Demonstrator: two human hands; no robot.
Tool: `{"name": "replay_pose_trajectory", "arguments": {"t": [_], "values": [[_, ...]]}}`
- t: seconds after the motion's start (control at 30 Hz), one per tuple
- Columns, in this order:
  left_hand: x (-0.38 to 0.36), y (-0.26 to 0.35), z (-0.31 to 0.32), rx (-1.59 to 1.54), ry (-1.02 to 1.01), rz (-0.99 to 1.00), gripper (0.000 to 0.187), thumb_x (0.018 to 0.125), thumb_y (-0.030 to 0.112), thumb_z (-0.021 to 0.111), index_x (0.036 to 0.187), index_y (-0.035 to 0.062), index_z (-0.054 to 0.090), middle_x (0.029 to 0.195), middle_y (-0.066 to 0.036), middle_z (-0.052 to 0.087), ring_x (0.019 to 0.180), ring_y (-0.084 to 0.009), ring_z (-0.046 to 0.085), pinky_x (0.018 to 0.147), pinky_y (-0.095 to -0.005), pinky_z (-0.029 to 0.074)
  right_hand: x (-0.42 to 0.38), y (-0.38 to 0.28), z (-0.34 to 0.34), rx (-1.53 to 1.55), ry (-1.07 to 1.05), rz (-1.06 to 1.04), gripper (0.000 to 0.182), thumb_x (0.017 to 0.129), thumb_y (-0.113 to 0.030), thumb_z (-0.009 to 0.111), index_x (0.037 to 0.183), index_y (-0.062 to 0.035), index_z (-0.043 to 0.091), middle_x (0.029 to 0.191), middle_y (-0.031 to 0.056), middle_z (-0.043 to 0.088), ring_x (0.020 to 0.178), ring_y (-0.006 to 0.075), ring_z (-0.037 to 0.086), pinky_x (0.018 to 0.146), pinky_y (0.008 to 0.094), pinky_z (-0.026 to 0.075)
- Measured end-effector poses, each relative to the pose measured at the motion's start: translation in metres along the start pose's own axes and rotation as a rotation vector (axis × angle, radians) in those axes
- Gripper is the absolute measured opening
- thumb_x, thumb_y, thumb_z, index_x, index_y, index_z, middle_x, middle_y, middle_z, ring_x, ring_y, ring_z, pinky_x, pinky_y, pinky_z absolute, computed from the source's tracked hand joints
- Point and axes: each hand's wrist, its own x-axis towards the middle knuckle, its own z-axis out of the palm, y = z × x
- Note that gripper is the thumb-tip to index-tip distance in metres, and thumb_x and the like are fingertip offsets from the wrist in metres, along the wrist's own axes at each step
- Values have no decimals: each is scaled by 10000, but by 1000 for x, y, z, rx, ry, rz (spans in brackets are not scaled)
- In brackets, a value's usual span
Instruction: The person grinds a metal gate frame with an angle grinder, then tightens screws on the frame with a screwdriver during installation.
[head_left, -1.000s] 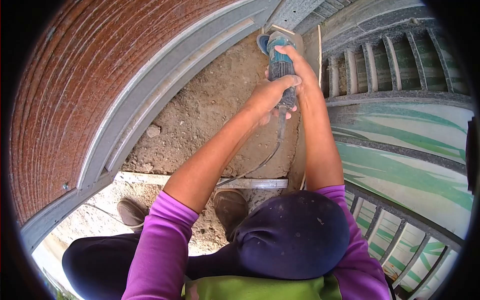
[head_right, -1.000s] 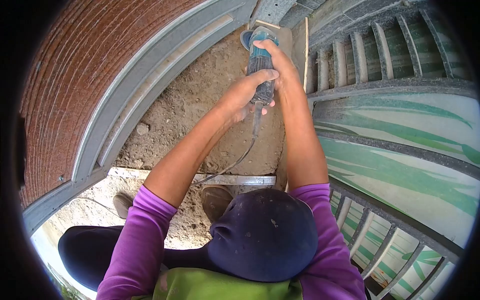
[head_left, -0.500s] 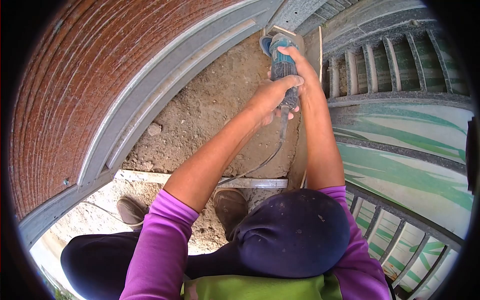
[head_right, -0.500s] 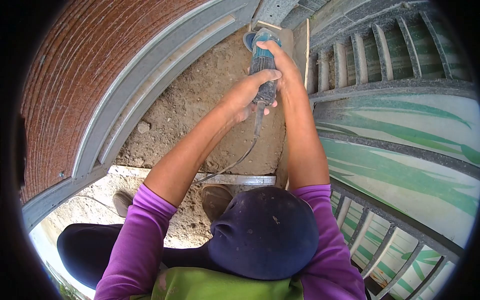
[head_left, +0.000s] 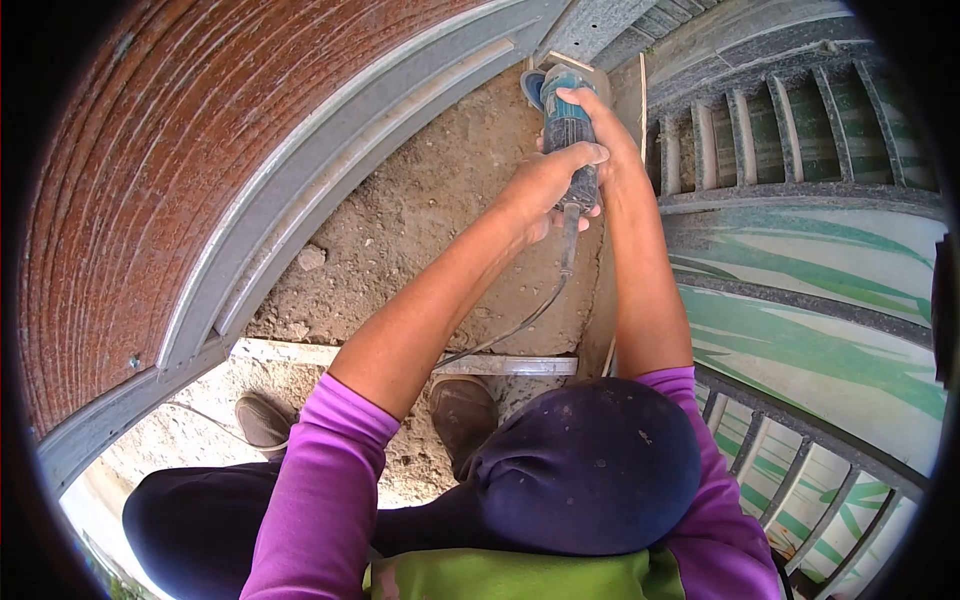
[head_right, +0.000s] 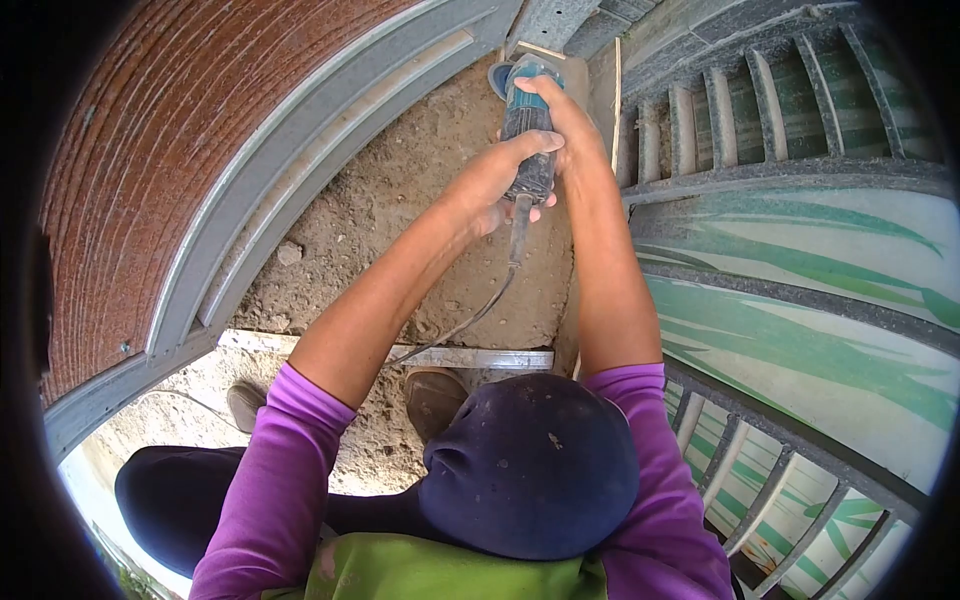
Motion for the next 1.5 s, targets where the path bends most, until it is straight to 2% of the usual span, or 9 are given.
{"name": "replay_pose_trajectory", "arguments": {"t": [0.47, 1.5], "values": [[1, 2, -4, -39, -18, 16, 352, 871, 379, 723, 998, 71, 608, 776, -44, 626, 623, -174, 643, 468, -300, 470, -1, -1, 6, 16, -6, -24, 551, 822, -443, 739, 1107, 10, 610, 813, 203, 665, 655, 313, 661, 585, 426, 550], [0, 1, -4, -14, -55, 11, 338, 880, 388, 716, 987, 83, 615, 788, -39, 623, 626, -168, 641, 463, -301, 465, 7, 5, -4, 5, 20, -49, 527, 818, -429, 741, 1071, 17, 621, 792, 193, 669, 626, 302, 665, 573, 416, 558]]}}
